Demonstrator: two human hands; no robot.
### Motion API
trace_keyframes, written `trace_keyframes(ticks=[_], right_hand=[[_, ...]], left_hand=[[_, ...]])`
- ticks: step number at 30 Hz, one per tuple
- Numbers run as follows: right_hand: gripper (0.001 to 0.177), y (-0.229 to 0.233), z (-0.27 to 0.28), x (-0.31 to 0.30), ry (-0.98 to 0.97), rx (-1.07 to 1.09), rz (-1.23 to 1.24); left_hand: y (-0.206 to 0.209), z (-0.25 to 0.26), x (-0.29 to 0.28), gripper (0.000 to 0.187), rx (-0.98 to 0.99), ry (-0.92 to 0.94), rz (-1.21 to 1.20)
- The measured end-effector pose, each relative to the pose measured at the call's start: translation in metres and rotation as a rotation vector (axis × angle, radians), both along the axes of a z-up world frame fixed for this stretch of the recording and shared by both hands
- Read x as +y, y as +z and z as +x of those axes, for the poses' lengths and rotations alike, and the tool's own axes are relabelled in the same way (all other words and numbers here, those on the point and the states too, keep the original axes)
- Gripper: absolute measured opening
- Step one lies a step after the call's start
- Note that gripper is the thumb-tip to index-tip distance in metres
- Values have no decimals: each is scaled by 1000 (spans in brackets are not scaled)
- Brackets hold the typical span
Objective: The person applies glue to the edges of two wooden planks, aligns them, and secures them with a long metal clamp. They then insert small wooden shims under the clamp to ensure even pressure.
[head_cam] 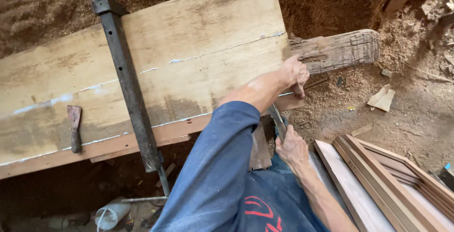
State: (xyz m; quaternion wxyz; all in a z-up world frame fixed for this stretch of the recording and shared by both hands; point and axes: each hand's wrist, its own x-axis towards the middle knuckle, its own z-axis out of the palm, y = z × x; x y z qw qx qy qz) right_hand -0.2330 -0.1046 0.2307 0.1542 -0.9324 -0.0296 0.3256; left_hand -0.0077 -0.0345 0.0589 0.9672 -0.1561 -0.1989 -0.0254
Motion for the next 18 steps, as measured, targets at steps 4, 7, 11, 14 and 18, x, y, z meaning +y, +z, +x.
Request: trace_keyframes(ticks=[4, 7, 11, 14, 18], right_hand=[[43, 9, -6, -7, 1, -56, 71], [49, 19, -2, -5, -1, -139, 129], [42, 45, -16, -21, 22, -332, 348], [38, 64, -21, -29, 75, -516, 515], [37, 77, -24, -33, 136, -628, 659]], left_hand=[[30, -14, 5, 41, -10, -33, -11], [51, -10, 15, 47, 98, -46, 88], [57, -7, 15, 54, -68, -9, -42], [35, 1, 17, 62, 532, -320, 338], [-7, -5, 9, 54, -64, -256, 188]])
